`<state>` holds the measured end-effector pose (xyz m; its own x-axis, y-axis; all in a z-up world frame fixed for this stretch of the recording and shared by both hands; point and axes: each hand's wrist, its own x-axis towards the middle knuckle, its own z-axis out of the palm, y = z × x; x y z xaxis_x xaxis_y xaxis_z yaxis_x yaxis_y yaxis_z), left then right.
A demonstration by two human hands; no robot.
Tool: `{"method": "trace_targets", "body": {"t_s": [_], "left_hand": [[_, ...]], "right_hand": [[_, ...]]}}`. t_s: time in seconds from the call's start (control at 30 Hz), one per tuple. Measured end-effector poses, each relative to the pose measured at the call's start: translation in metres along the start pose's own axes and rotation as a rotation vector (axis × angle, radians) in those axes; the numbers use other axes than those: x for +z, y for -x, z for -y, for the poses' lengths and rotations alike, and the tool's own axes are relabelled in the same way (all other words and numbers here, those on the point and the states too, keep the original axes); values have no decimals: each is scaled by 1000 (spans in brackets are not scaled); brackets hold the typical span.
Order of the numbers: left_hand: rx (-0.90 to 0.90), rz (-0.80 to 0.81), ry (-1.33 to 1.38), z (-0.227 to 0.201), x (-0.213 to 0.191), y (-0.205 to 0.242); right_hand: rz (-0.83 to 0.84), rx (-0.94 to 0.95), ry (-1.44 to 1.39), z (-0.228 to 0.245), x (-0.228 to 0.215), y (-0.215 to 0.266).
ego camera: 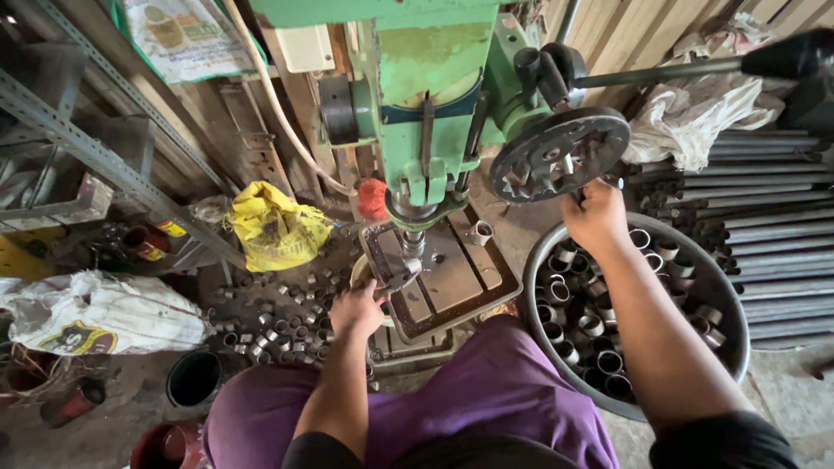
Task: The person operates a green drill press in a workshop, repeatedly picking up small cylindrical metal parts from a large basin. They place each part under the drill bit, lower the spindle to drill, and then remove the part to place it on the floor or into a container.
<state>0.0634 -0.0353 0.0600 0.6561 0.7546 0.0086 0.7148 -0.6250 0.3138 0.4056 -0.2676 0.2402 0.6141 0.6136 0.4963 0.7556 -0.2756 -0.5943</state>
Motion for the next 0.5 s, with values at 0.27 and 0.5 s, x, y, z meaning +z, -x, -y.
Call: {"method": "trace_targets", "body": {"t_s": [0.27,0.5], "left_hand": [[-177,254,-82,-1,-3,-6],[-183,404,-225,6,11,-6]], "right_hand": [[-204,-249,317,93,-117,33],[-272,-260,432,98,-108,51]]}}
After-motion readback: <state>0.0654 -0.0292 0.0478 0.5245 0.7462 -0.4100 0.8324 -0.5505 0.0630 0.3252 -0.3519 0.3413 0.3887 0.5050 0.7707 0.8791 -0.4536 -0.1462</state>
